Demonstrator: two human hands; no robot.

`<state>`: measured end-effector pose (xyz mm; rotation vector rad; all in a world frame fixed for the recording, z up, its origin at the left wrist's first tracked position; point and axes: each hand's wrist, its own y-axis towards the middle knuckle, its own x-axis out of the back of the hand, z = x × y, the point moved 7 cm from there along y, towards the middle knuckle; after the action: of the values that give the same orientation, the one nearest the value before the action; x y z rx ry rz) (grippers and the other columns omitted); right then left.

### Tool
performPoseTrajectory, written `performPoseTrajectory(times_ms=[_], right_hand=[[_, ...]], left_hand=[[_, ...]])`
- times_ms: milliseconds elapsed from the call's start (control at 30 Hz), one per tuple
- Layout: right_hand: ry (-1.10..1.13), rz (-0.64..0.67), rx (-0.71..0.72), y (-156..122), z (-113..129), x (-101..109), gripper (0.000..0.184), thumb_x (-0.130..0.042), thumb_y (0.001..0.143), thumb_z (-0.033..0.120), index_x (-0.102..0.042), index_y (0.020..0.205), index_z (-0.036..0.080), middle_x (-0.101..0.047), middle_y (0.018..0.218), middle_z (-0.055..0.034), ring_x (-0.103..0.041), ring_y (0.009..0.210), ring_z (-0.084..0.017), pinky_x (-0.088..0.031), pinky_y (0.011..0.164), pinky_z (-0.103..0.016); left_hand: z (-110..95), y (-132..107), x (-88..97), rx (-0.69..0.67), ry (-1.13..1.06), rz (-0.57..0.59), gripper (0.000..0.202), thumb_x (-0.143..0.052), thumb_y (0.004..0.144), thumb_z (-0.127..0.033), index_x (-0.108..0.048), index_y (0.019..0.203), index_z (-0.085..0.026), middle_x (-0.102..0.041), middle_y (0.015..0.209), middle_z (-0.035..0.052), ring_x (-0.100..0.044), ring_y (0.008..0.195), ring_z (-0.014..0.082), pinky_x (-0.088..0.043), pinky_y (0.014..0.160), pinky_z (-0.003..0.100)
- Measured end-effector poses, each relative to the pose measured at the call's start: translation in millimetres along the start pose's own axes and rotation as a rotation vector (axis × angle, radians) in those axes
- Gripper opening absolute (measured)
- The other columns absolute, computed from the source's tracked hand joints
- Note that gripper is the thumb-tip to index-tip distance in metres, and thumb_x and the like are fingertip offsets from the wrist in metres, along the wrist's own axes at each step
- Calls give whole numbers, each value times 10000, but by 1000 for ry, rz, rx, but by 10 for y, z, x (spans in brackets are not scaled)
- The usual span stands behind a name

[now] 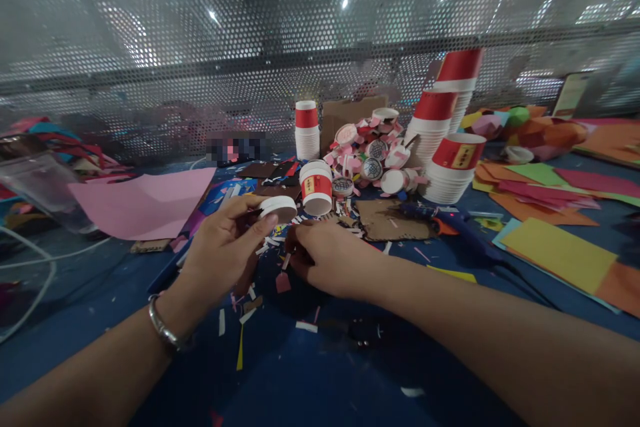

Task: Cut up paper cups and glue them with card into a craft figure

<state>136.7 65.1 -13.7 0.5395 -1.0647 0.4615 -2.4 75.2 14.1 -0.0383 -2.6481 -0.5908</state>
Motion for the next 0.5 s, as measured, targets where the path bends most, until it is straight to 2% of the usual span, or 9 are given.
performPoseTrajectory(times_ms=[167, 300, 400, 500], right_hand=[[1, -11, 18, -14, -9, 11, 211, -604, 861, 159, -704, 1043, 123, -733, 950, -114, -636, 805, -199, -421, 693, -304], [53, -8, 7, -34, -19, 26, 230, -595, 861, 133, -706, 1063, 127, -734, 954, -102, -639, 821, -188, -435, 718, -291], [84, -20, -2, -43, -13, 46, 221, -586, 863, 108, -708, 1046, 132, -740, 975, -95, -635, 827, -186, -436, 719, -289], [111, -73, 31, -47, 20, 86, 199, -580, 843, 73, -703, 986, 137, -728, 945, -79, -612, 813, -181, -426, 711, -291]], left_hand=[[2, 4, 27, 3, 18, 0, 231, -744, 851, -380, -775, 1051, -270, -769, 1038, 45, -681, 1018, 259, -513, 900, 399], [22, 9, 52, 26, 12, -15, 278, -761, 843, -392, -766, 1085, -256, -775, 1091, 54, -692, 934, 233, -527, 825, 363], [39, 4, 52, 40, -5, -22, 287, -771, 839, -410, -765, 1074, -245, -781, 1033, 57, -695, 842, 211, -541, 735, 327], [50, -25, 40, 77, -56, -45, 285, -785, 833, -441, -772, 1033, -239, -767, 840, 40, -678, 682, 185, -541, 613, 293]])
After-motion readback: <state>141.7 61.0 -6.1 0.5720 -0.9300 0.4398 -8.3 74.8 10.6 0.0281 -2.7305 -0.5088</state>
